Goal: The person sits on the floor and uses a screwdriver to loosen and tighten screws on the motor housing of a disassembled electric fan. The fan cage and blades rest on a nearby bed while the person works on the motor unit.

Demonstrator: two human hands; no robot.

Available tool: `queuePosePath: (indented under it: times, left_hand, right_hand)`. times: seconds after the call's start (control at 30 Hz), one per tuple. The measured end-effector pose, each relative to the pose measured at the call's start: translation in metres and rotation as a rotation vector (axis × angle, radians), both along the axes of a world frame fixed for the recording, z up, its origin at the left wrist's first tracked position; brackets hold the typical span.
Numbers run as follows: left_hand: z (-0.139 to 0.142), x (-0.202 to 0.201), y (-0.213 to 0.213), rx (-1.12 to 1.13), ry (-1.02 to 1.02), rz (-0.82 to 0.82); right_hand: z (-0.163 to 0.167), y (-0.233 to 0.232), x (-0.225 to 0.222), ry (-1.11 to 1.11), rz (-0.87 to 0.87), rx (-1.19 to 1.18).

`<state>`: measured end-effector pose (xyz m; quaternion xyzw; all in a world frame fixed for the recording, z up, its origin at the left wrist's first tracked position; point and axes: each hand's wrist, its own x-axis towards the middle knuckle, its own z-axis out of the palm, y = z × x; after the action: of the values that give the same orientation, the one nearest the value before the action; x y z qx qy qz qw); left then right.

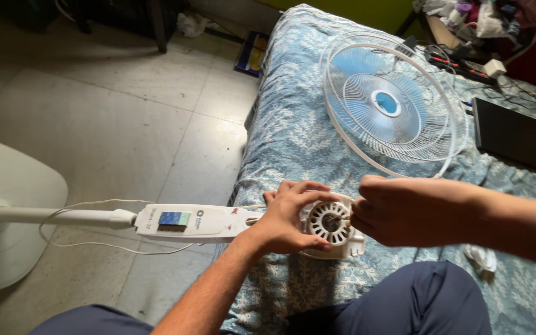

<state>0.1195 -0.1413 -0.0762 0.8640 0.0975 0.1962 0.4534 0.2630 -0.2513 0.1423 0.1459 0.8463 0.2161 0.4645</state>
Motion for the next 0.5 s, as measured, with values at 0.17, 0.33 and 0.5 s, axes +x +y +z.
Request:
queuePosePath:
  times: [0.17,0.33,0.5]
  left_hand:
    - [0.002,-0.002,-0.003,0.04,-0.029,0.011]
    - [0.001,-0.001,-0.003,0.023,-0.036,0.011]
    - [-0.001,0.001,-0.004,0.005,-0.037,0.01]
  right_hand:
    - [-0.001,0.007,-0.002,-0.215,0.05,-0.155]
    - [-0.011,0.005,-0.005,-0.069,-0.254,-0.204]
    - [-0.015,0.012,-0.017,-0.165,-0.755,-0.244]
